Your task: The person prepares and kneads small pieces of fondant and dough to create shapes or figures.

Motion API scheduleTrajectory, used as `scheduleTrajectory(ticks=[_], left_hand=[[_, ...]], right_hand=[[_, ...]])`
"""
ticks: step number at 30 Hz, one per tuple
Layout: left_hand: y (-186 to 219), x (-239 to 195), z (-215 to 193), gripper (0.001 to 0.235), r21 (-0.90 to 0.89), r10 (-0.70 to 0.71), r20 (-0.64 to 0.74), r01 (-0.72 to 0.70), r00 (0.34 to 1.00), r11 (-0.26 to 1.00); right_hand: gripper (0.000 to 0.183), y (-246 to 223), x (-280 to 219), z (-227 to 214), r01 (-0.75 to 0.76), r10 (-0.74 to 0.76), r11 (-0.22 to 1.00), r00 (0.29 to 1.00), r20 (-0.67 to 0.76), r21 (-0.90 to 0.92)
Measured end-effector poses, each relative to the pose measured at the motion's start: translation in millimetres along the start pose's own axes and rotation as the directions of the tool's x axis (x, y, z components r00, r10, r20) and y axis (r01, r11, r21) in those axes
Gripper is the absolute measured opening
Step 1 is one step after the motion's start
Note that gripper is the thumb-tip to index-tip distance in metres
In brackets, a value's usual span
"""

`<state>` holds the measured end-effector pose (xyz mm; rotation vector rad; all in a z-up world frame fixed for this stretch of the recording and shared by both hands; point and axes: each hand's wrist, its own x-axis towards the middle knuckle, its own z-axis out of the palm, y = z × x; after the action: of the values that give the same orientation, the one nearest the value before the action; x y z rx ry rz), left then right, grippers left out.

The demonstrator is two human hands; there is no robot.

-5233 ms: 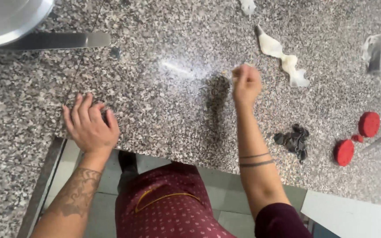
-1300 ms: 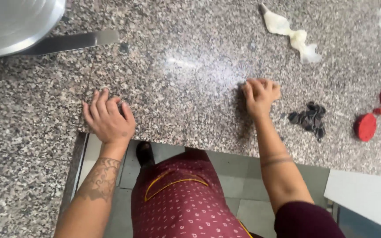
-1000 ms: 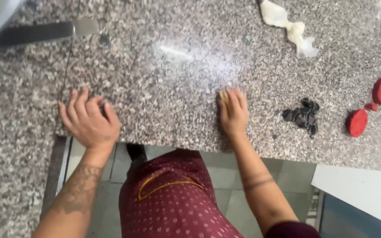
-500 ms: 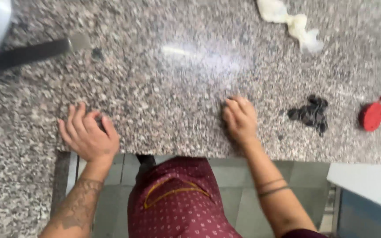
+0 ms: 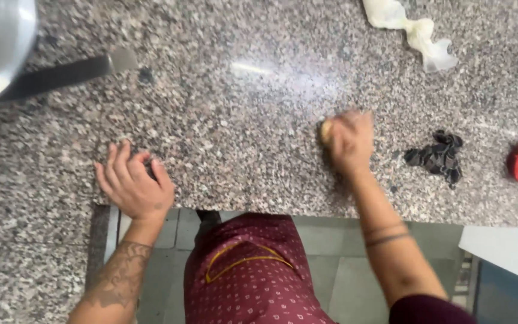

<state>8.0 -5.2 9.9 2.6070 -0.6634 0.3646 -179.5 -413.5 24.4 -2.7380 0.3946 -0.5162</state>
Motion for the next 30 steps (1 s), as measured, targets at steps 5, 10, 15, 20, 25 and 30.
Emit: scheduleTrajectory(ticks=[5, 10, 15, 20, 25, 30], left_hand=[[-0.2, -12.0, -1.2, 0.023, -0.025, 0.007, 0.016, -0.006, 1.0, 1.0], [-4.3, -17.9, 1.7, 0.022, -0.014, 0.019, 0.028, -0.018, 0.999, 1.0], [-0.1, -4.7, -0.2, 0.02, -0.005, -0.011, 0.062, 0.011, 0.998, 1.0], [0.1, -6.1, 2.7, 0.02, -0.001, 0.032, 0.004, -0.032, 0.999, 0.999], [-1.9, -4.4, -3.2, 0.021, 0.013, 0.023, 0.013, -0.024, 1.0, 1.0], [0.4, -3.9, -3.4, 0.02, 0.038, 0.005, 0.019, -0.005, 1.0, 0.999]], right_hand=[[0.017, -2.7, 42.6, 56.2, -0.12, 0.074, 0.973, 0.972, -0.225, -0.199], [0.023, -73.2, -29.7, 17.3, -0.017, 0.018, 0.999, 1.0, -0.017, 0.049], [0.015, -5.7, 7.2, 12.6, -0.194, 0.263, 0.883, 0.959, 0.109, -0.427], [0.028, -66.5, 40.1, 68.7, -0.335, 0.338, 0.929, 0.941, -0.01, -0.156], [0.02, -55.0, -10.7, 0.5, -0.121, 0.275, 0.91, 0.892, 0.36, -0.396], [0.023, 2.8, 35.9, 5.5, -0.003, -0.025, 0.957, 0.995, -0.094, -0.29]])
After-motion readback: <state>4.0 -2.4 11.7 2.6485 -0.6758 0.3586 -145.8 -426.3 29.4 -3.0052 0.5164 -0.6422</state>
